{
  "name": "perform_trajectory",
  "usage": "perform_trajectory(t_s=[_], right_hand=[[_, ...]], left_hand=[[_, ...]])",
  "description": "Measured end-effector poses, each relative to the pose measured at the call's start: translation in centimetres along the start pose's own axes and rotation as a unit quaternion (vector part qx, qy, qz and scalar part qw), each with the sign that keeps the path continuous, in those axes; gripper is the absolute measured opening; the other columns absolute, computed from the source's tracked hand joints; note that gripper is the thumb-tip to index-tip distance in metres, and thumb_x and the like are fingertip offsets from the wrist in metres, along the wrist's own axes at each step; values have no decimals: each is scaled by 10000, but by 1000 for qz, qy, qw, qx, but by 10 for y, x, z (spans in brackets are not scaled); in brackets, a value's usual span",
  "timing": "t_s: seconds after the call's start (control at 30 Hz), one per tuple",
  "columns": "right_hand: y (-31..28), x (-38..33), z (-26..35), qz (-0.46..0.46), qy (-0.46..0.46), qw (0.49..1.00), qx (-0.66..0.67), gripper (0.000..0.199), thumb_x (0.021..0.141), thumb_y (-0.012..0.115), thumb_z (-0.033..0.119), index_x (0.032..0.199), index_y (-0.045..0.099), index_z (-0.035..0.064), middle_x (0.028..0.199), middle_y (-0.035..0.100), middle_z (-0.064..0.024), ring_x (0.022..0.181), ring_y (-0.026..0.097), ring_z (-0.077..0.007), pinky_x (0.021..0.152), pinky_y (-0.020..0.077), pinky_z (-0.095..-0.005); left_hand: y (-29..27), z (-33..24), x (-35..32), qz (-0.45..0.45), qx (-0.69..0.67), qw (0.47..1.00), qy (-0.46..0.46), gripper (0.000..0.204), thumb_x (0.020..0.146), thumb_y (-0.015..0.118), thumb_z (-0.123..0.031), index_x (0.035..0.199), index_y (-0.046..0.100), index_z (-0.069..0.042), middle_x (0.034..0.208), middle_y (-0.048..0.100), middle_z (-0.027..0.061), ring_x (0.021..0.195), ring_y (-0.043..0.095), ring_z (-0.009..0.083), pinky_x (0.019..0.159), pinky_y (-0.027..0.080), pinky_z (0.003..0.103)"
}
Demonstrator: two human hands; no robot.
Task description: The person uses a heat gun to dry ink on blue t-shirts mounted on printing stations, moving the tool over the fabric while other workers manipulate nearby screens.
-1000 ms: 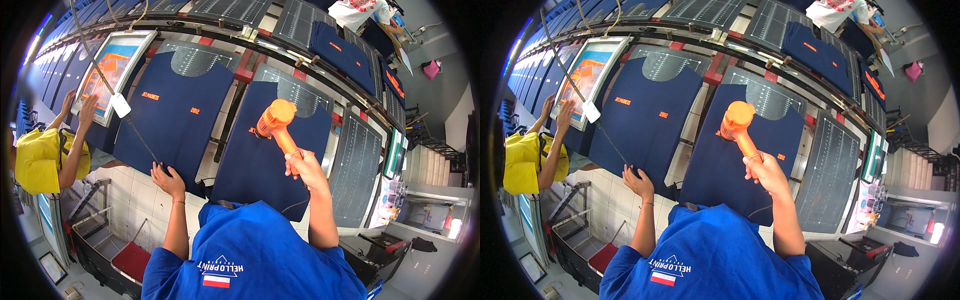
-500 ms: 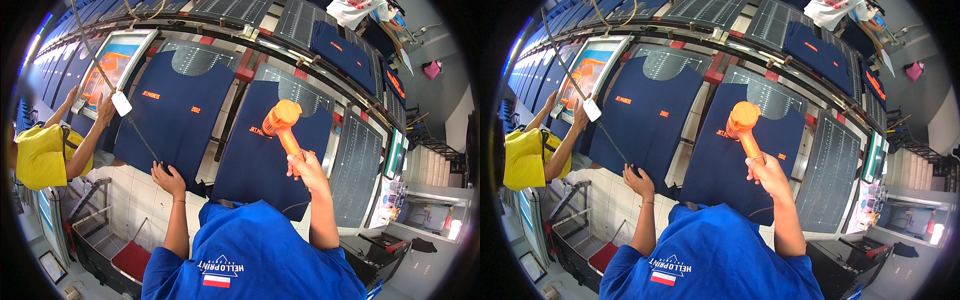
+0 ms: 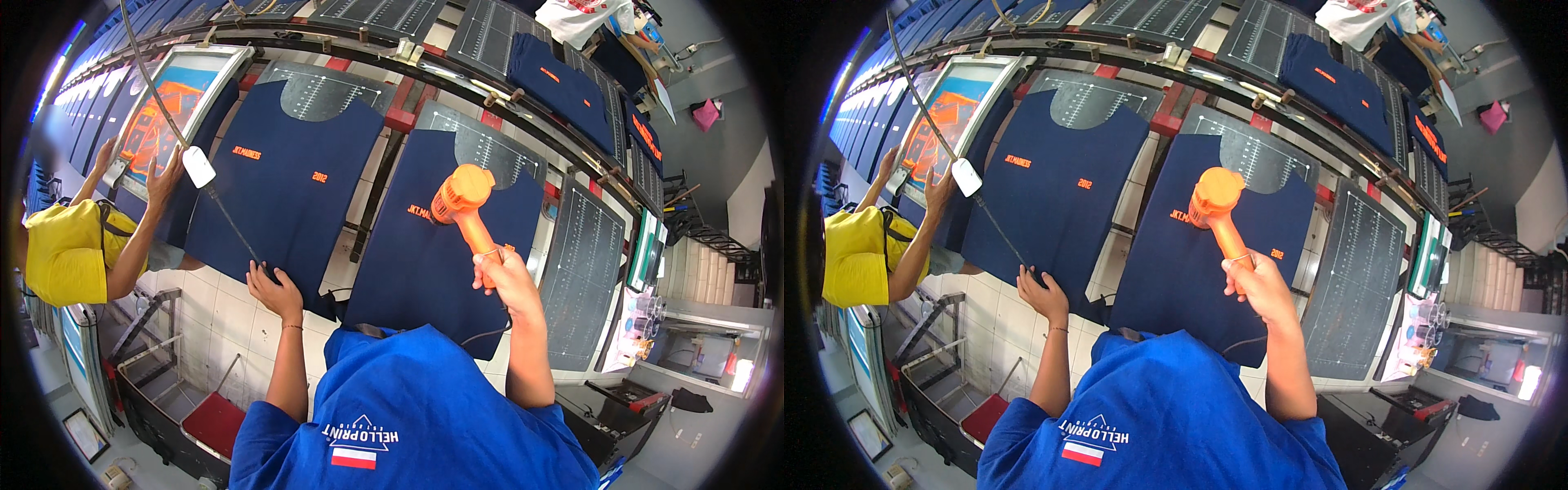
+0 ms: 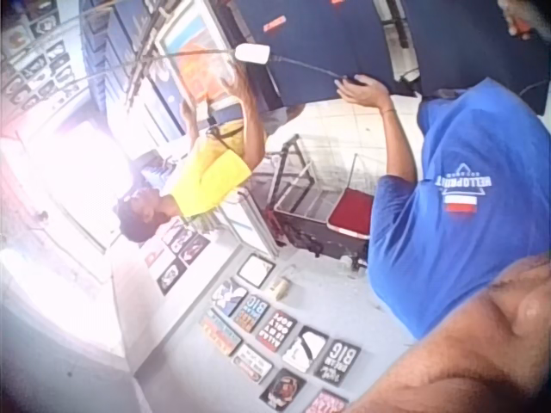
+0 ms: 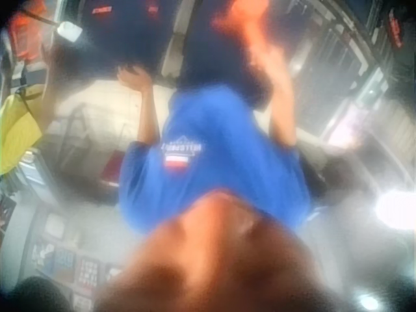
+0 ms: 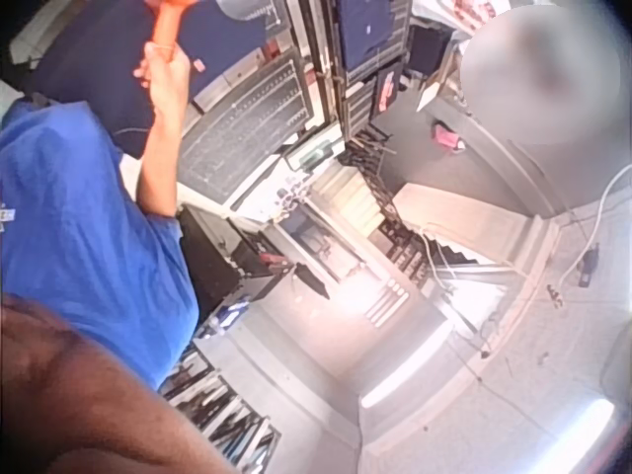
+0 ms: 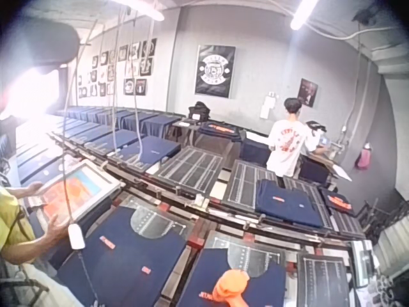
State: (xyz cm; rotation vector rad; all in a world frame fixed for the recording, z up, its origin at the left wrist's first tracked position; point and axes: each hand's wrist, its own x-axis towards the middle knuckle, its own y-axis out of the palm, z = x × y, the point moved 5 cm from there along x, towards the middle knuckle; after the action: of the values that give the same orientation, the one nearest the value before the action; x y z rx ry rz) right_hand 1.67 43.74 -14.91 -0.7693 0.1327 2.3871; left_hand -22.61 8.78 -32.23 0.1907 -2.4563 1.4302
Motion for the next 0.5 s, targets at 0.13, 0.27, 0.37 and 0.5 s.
perform_trajectory(t_s=[0.13,0.27,0.37,0.5], right_hand=[[1,0,-3,-9,-8,1000,-13,241,926,642,287,984,598,56,714,589,9,609,599,-94,506,426,-221],[-3,-2,0,-9,8,1000,2,239,926,642,286,980,597,57,712,584,11,611,597,-92,514,428,-225],[2,-4,1,-19,-7,999,-31,240,928,640,284,982,596,54,716,584,10,615,598,-91,519,431,-226],[-2,-3,-3,-11,5,1000,-8,236,927,640,277,985,597,52,722,585,8,620,599,-93,523,433,-228]], left_hand=[[0,0,0,-3,5,1000,5,360,899,541,-123,1204,576,66,1432,473,149,1367,322,372,1116,293,462],[-1,-1,1,1,-2,1000,2,366,894,544,-116,1210,567,67,1425,479,153,1364,325,373,1115,293,464],[0,-3,1,2,-2,1000,2,363,892,545,-110,1208,566,67,1422,482,154,1365,322,374,1115,293,466],[-1,0,0,-2,1,1000,5,354,891,548,-106,1201,566,64,1421,483,153,1367,317,375,1116,291,466]])
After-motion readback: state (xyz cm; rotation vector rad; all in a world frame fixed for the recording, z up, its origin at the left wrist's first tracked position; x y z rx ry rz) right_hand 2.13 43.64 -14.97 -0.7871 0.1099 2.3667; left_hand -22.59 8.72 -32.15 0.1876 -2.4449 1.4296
